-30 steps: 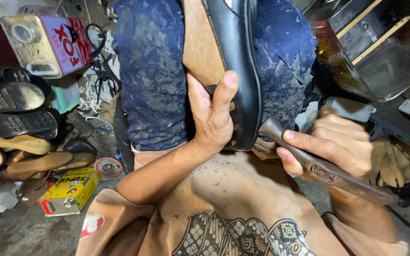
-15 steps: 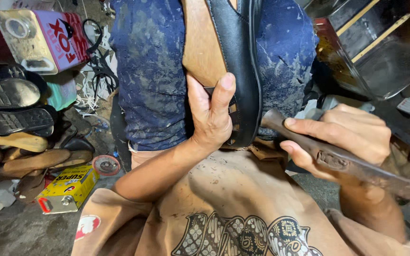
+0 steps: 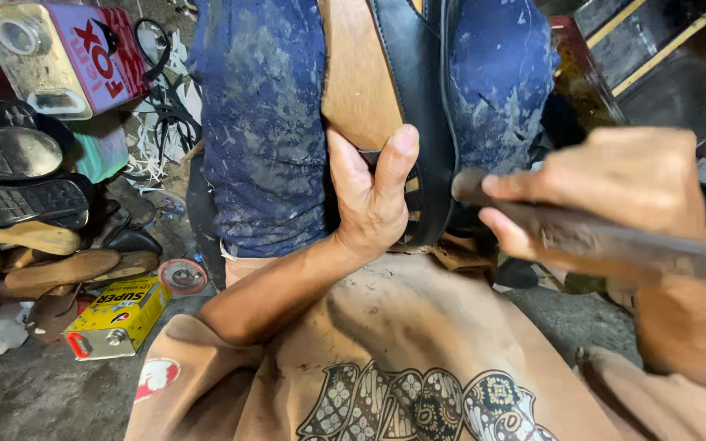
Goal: The person holds a black shoe with a wooden last and uses a hammer to tap along the sole and heel edges. They rotate the shoe to access different sides and continue hammering the perimeter of the sole.
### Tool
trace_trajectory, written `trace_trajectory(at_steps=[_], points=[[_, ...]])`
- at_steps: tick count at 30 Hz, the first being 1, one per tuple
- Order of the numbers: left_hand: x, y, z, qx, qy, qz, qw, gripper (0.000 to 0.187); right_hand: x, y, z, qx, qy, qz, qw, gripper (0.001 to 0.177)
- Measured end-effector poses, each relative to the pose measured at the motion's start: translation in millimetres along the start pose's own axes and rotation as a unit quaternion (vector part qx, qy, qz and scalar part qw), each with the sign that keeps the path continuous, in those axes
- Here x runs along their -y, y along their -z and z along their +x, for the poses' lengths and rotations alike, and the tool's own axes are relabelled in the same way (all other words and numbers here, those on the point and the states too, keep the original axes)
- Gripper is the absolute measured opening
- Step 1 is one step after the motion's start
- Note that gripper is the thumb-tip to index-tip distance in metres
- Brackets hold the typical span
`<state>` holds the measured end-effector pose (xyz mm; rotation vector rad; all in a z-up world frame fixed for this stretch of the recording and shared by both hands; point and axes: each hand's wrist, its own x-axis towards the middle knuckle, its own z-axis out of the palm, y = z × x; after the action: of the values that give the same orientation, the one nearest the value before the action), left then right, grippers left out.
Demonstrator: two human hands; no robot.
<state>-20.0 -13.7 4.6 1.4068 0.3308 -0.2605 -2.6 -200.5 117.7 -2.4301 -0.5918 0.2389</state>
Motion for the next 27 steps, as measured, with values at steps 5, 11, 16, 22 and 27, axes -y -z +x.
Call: trace_trajectory(at_steps=[5,11,16,22,27], points=[[9,3,1,0.001,-0.029,0.009,1.0,0.064,-2,11,14,0.064,-0.021,0.034,0.997,0.015],[25,4,3,0.022,-0.024,-0.067,0.997,0.066,16,-15,-18,-0.079,-0.075,0.029,0.994,0.028],[27,5,2,0.025,-0.016,-0.086,0.996,0.065,20,-21,-24,-0.092,-0.104,0.036,0.99,0.028],[28,6,-1,0.019,-0.007,-0.053,0.998,0.065,8,-22,-15,-0.079,-0.067,0.035,0.994,0.023],[17,8,0,0.034,-0.01,-0.005,0.999,0.066,-10,7,14,0.042,-0.01,-0.012,0.999,0.02]])
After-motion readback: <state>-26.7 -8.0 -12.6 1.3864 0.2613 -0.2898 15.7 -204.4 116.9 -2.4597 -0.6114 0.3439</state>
